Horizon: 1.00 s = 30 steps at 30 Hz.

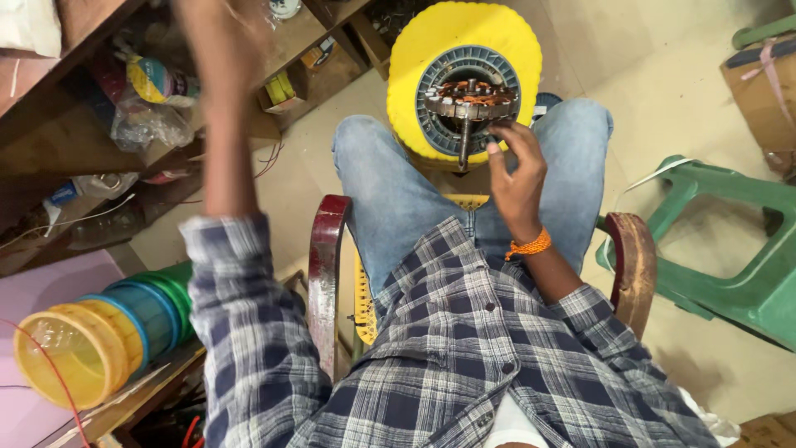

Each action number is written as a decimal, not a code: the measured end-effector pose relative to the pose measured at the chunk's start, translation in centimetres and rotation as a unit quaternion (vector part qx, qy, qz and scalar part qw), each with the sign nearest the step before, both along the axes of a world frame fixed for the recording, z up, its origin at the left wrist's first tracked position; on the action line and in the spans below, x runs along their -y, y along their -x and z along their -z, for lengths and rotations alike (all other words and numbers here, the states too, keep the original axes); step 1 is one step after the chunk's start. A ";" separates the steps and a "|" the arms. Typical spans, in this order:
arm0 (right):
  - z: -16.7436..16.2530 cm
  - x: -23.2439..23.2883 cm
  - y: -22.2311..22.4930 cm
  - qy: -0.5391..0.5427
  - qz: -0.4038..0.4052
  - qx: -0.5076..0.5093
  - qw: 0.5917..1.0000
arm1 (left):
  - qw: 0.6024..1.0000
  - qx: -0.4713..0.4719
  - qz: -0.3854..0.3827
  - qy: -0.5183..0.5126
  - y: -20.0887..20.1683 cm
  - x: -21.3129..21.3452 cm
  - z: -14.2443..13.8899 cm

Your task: The person sits on a chair and works on a small electrical component, likely a motor stator, resting on a yellow support. They use a pen-like tool to adjust or clean the copper windings and commutator segments. The person briefly reaches for a metal tool on the nearby workbench before returning to the component.

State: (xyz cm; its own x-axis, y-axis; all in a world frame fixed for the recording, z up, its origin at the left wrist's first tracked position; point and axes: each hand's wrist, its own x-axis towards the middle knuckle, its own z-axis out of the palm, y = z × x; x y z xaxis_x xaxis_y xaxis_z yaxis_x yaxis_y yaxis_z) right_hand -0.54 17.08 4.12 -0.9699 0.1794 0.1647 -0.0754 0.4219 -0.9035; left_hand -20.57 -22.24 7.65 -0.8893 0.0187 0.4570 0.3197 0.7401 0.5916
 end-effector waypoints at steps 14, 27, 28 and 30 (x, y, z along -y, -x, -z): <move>-0.9 1.4 0.5 -0.204 -0.012 -0.083 0.975 | 0.905 -0.087 0.343 0.234 -12.5 -17.9 2.7; -7.1 -2.6 2.2 -0.135 -0.165 0.044 0.976 | 0.966 -0.032 0.237 -0.096 -14.5 -20.3 5.1; -7.5 -2.7 2.7 -0.143 -0.159 0.035 0.976 | 0.964 -0.013 0.217 -0.153 -15.0 -20.9 5.3; -7.7 -2.3 3.9 -0.136 -0.152 0.011 0.979 | 0.958 0.040 0.154 -0.237 -16.1 -22.1 5.9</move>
State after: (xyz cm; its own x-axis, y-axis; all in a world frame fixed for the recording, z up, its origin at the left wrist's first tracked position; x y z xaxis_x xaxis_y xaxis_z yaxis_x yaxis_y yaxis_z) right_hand -4.46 19.35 11.80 -0.9753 -0.1662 0.1453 -0.2174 0.6085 -0.7632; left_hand -4.49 -0.13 1.74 -0.9077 0.0935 0.4090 0.4188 0.2589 0.8704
